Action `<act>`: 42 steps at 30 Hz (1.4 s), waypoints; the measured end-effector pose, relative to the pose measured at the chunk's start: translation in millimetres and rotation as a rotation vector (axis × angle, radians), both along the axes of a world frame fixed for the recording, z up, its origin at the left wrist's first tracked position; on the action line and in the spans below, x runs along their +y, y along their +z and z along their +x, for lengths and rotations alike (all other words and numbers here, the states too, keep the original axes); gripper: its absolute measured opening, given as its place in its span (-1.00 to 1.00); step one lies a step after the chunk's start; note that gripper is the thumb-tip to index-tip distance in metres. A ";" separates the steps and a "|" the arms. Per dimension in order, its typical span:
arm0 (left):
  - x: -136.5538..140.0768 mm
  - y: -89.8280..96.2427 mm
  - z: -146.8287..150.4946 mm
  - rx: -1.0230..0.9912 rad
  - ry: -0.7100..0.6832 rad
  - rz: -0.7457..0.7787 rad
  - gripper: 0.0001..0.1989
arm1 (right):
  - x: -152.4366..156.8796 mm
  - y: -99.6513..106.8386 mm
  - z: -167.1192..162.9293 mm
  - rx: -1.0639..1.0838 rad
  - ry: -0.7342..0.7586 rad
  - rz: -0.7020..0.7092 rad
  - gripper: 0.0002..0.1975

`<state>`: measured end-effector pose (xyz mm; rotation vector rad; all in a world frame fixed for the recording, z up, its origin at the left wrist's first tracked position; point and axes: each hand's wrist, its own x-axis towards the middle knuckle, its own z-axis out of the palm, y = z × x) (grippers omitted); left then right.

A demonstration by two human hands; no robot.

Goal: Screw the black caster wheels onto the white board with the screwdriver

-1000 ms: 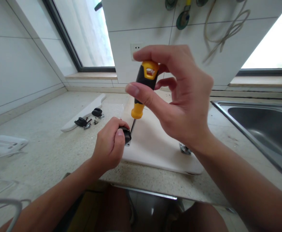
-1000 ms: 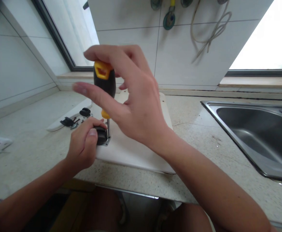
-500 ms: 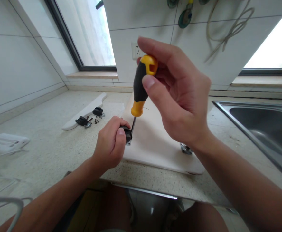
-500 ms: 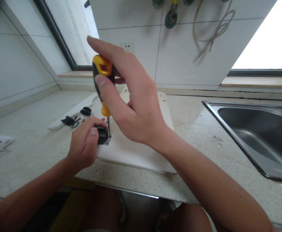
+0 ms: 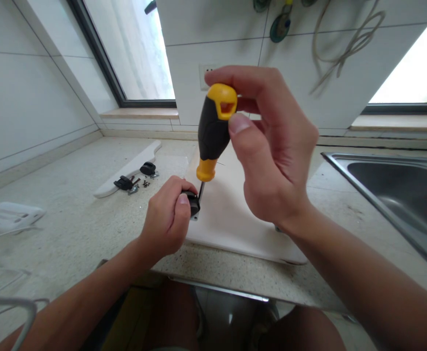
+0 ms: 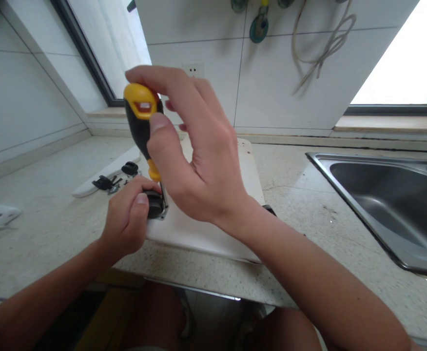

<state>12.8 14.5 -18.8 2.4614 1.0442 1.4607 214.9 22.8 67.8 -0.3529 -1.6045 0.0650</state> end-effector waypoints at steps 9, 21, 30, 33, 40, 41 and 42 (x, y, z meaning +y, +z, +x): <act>0.0 1.3 0.8 0.001 0.002 0.007 -0.74 | -13.2 7.3 3.5 -0.079 -0.302 0.132 -0.82; 0.1 -2.3 -1.1 -0.001 0.007 -0.003 -0.72 | 0.8 0.4 3.4 -0.051 0.090 -0.067 -0.58; 1.1 -2.7 0.0 -0.005 0.008 -0.009 -0.73 | -2.3 0.0 1.4 0.008 0.153 -0.105 -0.62; 0.7 -1.7 0.0 -0.006 0.006 -0.011 -0.73 | -6.3 2.1 1.7 -0.011 0.094 -0.108 -0.66; -0.3 0.9 0.2 0.000 0.014 -0.010 -0.73 | -16.7 6.4 1.2 -0.053 -0.033 -0.187 -0.68; -0.1 1.1 0.3 0.001 0.015 -0.010 -0.73 | -15.3 5.5 0.6 -0.051 0.015 -0.178 -0.60; 0.0 1.3 0.4 0.001 0.016 -0.008 -0.73 | -13.7 4.6 -0.2 -0.031 0.045 -0.134 -0.57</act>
